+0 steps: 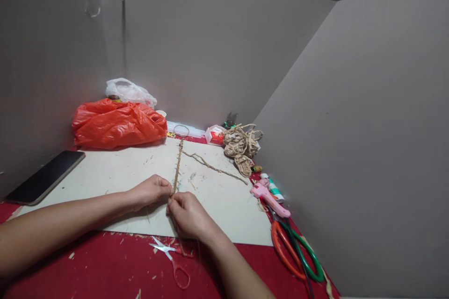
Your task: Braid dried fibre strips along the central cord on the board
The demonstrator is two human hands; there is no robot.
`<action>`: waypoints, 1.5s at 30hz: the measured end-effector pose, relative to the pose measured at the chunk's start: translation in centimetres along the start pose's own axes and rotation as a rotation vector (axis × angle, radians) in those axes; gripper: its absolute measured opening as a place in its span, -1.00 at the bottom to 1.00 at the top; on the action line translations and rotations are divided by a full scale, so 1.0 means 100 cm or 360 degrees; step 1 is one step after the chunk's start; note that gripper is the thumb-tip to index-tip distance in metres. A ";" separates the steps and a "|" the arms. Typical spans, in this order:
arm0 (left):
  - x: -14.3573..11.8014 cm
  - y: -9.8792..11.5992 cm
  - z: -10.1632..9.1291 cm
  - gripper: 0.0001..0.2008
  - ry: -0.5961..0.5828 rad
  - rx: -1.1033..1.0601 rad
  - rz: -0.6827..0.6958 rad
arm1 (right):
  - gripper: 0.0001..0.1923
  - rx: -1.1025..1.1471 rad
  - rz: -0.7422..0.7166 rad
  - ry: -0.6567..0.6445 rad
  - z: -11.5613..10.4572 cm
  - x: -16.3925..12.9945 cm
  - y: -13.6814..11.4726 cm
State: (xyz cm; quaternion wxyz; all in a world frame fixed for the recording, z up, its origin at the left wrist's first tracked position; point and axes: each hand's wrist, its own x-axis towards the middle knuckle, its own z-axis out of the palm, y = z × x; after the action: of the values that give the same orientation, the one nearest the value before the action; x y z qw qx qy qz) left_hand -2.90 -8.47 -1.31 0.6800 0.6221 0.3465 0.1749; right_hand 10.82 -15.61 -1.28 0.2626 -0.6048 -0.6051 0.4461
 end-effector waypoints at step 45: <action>-0.019 0.014 0.002 -0.68 0.0133 0.1725 0.0532 | -0.60 0.0953 0.0153 0.0040 -0.004 0.014 0.008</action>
State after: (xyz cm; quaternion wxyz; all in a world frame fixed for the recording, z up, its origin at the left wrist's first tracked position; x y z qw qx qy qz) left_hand -3.85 -9.61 0.50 0.2124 0.9210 0.3101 0.1018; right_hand 11.40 -14.26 -2.04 0.4153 -0.5340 -0.4141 0.6090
